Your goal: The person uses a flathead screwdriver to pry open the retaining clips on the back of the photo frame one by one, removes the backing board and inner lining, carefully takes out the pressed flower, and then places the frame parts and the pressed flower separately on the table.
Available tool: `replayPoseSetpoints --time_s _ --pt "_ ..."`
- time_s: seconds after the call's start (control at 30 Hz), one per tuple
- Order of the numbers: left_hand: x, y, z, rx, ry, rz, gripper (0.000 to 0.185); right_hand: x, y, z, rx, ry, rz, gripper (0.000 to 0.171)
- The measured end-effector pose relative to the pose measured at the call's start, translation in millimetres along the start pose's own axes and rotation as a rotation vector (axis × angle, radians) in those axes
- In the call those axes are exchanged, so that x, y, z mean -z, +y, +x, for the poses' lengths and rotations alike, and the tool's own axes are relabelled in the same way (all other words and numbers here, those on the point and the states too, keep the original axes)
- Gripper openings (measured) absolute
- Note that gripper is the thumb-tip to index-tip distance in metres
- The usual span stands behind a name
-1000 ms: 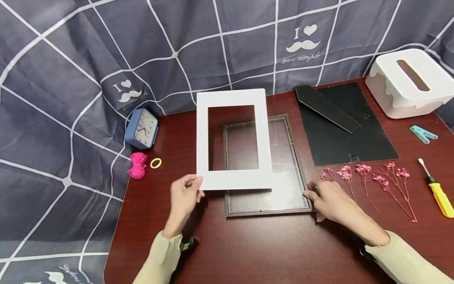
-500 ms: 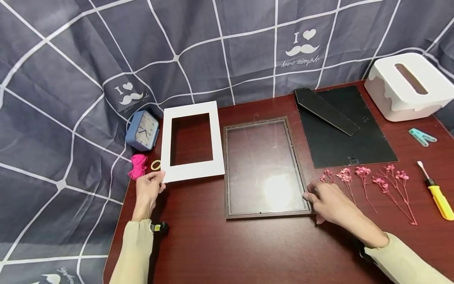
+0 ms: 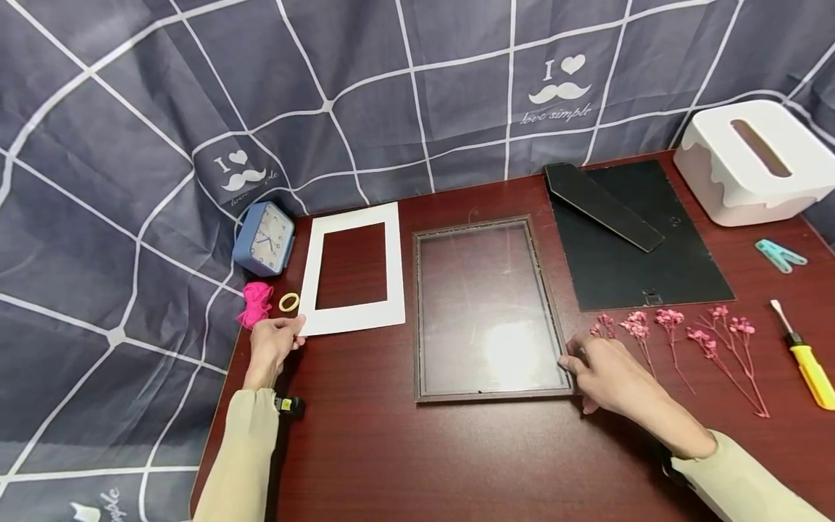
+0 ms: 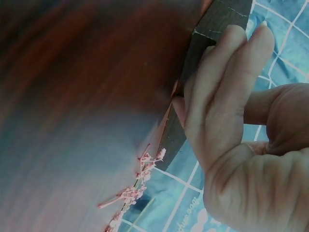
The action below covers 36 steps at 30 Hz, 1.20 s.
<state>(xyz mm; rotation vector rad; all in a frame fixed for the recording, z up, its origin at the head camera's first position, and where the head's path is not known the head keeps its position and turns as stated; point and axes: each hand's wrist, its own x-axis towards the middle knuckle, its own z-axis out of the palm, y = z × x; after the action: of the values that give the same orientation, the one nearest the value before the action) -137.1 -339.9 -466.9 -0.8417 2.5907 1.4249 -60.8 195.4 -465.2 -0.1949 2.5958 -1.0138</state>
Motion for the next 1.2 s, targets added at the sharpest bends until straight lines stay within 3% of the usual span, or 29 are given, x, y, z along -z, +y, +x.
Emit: replayPoseSetpoints --time_s 0.2,0.37,0.43,0.6,0.73,0.8,0.87,0.93,0.97,1.0,1.13,1.2 --pt "7.2 -1.0 0.9 0.015 -0.033 0.179 0.042 -1 0 0 -0.003 0.004 0.001 0.025" --pt "10.9 -4.3 5.0 -0.052 -0.017 0.310 0.041 0 -1 0 -0.001 0.003 -0.010 0.025" --pt "13.3 -14.2 15.7 -0.084 -0.002 0.369 0.045 0 -1 1 -0.003 0.001 -0.009 0.025" --pt "19.2 -26.1 31.5 -0.094 -0.010 0.481 0.053 -1 -2 2 -0.010 0.001 -0.026 0.027" --pt "22.9 -28.6 33.0 -0.098 -0.020 0.514 0.055 -2 -3 1 0.001 0.001 -0.046 0.025" --pt "21.3 -24.3 22.7 -0.146 0.036 0.531 0.056 -3 -4 0 0.010 -0.004 -0.053 0.021" --pt "15.0 -6.2 -4.4 -0.187 0.084 0.507 0.050 -4 -3 0 0.021 -0.006 -0.053 0.017" --pt "-1.2 8.1 -31.3 -0.245 0.094 0.442 0.044 -6 -2 0 0.030 -0.004 -0.050 0.015" --pt "-12.2 13.7 -44.3 -0.276 0.067 0.394 0.041 -7 -1 1 0.035 0.010 -0.048 0.015" --pt "-24.6 18.9 -57.2 -0.293 0.013 0.340 0.038 -8 0 1 0.047 0.022 -0.049 0.015" --pt "-77.0 32.3 -105.2 -0.290 -0.308 0.160 0.035 -9 0 0 0.088 0.061 -0.063 0.017" --pt "-97.5 32.5 -122.7 -0.273 -0.416 0.077 0.042 -8 -2 -3 0.100 0.055 -0.067 0.017"
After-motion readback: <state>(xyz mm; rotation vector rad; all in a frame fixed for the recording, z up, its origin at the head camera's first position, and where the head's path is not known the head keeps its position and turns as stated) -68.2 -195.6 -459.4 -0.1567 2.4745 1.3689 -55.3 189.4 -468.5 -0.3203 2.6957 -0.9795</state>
